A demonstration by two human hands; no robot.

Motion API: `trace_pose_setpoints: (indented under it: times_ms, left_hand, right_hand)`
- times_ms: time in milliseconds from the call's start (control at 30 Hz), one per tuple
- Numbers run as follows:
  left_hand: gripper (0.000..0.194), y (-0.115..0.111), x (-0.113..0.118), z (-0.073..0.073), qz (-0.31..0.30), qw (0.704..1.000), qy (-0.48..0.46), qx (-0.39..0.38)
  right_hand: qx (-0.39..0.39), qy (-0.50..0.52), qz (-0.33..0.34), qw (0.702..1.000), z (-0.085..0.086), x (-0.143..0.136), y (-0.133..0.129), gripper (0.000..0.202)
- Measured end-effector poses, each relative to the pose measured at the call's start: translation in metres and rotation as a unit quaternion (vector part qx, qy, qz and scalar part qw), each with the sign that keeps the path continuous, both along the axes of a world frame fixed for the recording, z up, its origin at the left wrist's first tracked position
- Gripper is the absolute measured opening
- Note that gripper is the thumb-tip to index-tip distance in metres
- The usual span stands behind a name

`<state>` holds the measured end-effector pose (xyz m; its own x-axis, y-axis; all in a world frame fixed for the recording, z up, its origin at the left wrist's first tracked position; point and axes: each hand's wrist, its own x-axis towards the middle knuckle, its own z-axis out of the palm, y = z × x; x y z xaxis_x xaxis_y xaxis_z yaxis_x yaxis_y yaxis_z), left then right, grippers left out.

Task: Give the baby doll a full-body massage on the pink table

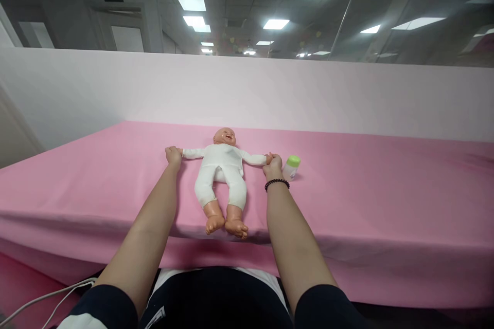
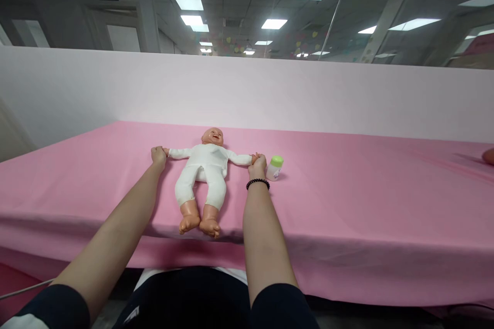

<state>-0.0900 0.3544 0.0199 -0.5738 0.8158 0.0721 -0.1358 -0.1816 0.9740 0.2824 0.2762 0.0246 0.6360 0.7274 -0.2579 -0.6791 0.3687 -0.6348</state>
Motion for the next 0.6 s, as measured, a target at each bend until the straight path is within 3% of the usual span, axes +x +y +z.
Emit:
trace_pose_setpoints:
  times_ms: [600]
  left_hand:
    - [0.036, -0.0021, 0.0006, 0.0034, 0.002, 0.998, 0.013, -0.056]
  right_hand:
    - [-0.002, 0.026, -0.003, 1.0, 0.0031, 0.001, -0.001, 0.016]
